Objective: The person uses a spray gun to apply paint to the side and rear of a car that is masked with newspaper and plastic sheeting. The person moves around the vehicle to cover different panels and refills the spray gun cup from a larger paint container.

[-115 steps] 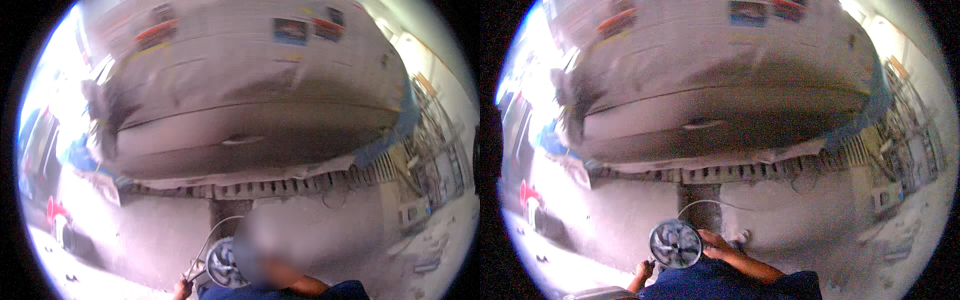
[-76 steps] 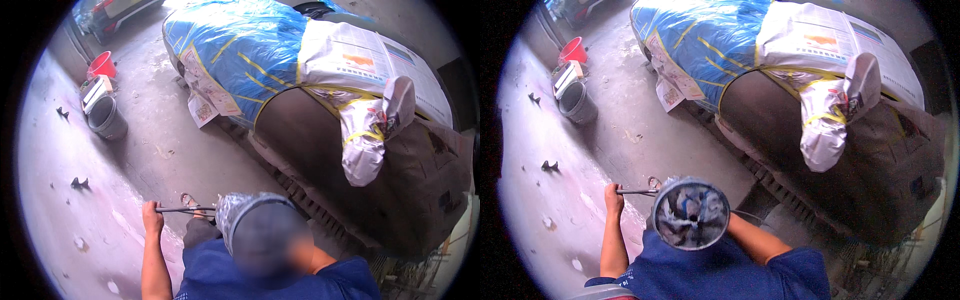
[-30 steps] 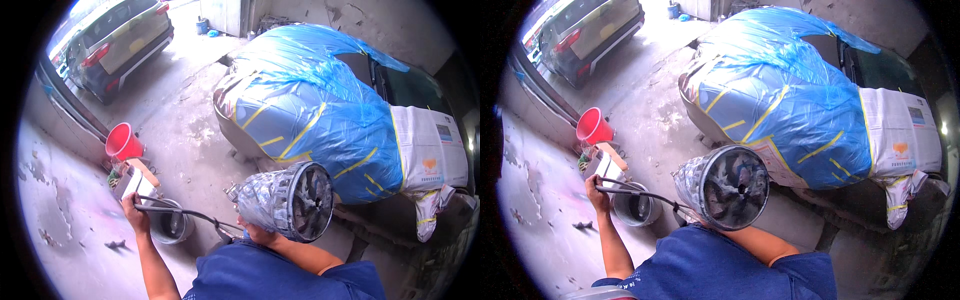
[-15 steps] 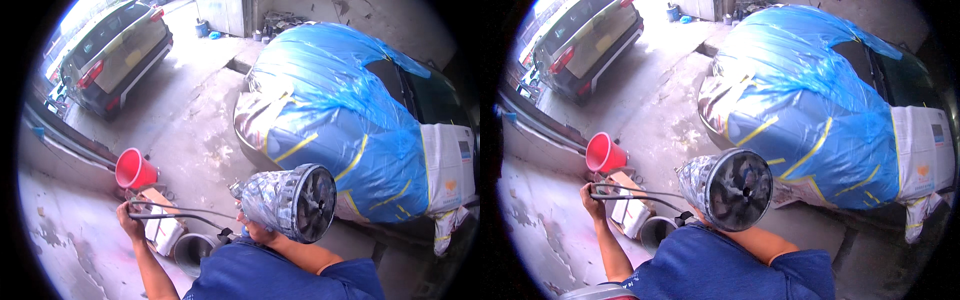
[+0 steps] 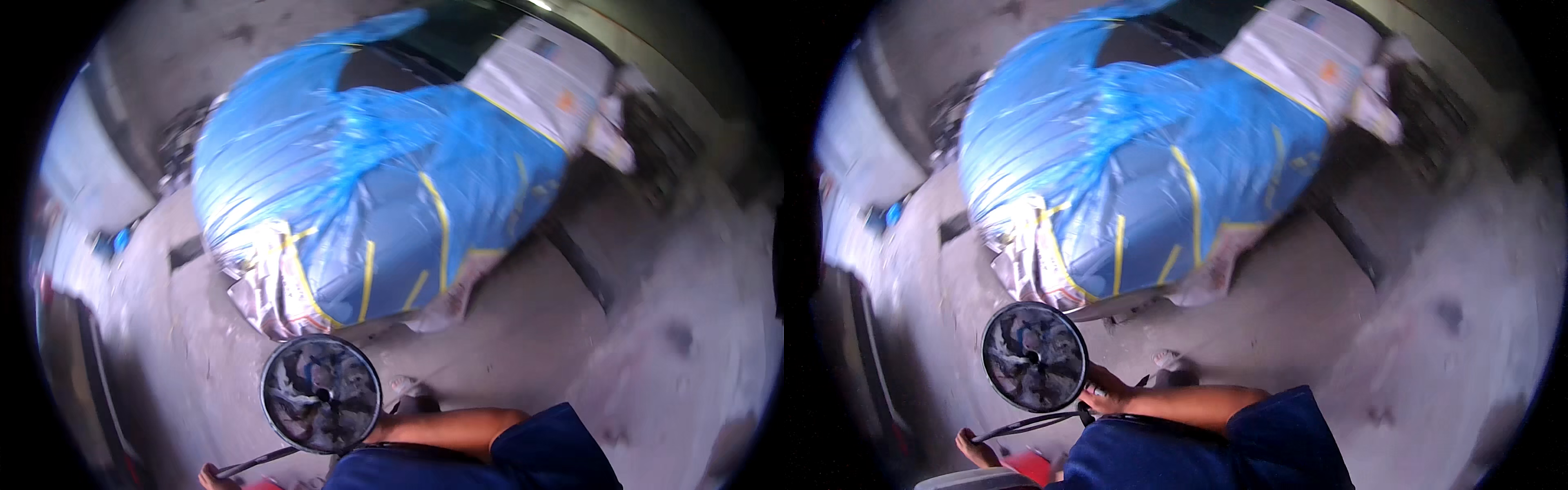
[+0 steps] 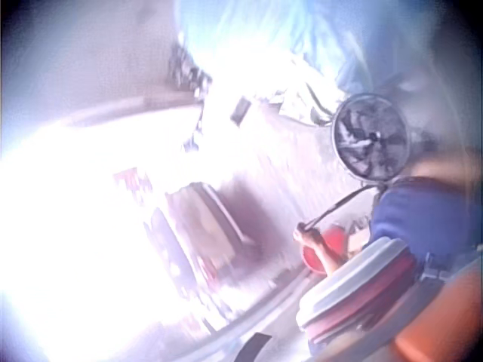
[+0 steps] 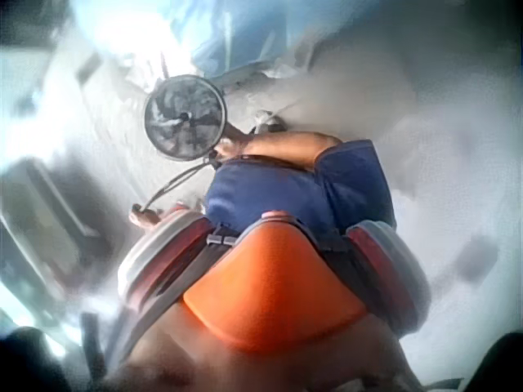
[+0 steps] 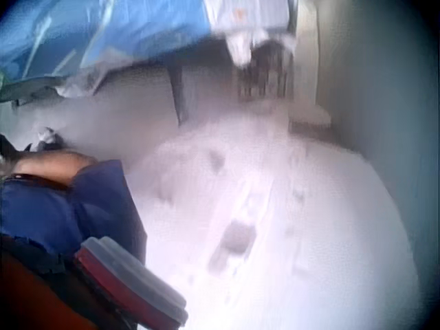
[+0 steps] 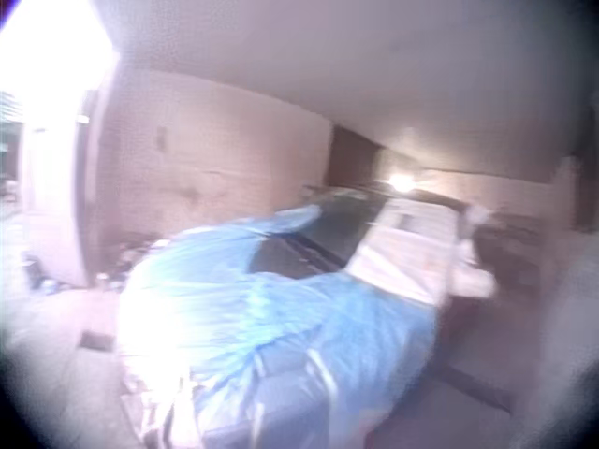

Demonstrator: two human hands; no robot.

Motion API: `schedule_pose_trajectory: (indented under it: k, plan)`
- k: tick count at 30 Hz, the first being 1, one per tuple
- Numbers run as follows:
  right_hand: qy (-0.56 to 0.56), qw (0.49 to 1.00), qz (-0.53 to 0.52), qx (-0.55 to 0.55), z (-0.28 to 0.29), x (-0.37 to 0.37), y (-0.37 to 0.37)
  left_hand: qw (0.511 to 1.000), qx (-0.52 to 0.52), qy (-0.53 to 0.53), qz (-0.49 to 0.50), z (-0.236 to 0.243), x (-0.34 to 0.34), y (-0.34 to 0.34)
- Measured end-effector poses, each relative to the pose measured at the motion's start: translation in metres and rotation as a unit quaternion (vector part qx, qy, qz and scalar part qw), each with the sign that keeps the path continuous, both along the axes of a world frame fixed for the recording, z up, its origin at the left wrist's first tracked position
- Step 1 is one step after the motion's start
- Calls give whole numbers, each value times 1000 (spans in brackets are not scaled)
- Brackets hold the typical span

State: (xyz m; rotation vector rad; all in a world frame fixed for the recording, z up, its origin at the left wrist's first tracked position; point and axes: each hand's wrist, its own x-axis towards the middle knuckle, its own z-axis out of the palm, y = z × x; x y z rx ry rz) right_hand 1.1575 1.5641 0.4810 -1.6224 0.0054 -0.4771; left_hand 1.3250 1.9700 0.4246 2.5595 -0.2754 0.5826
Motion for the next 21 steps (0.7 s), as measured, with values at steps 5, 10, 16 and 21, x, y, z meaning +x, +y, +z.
schedule_pose_trajectory:
  k: [5, 10, 16, 21]
  plan:
    - [-21, 973, -228, -24, 4, -13, 81, 985, 30, 31, -168, 4, 93, -26]
    - [40, 943, -318, -95, 2, -40, 157, 963, 17, 33, -268, 15, 139, -39]
    - [110, 874, -387, -272, -49, -35, 204, 947, 37, 22, -319, 6, 149, -16]
    - [128, 941, -311, 23, -36, -6, 247, 959, 27, 48, -277, 5, 168, 62]
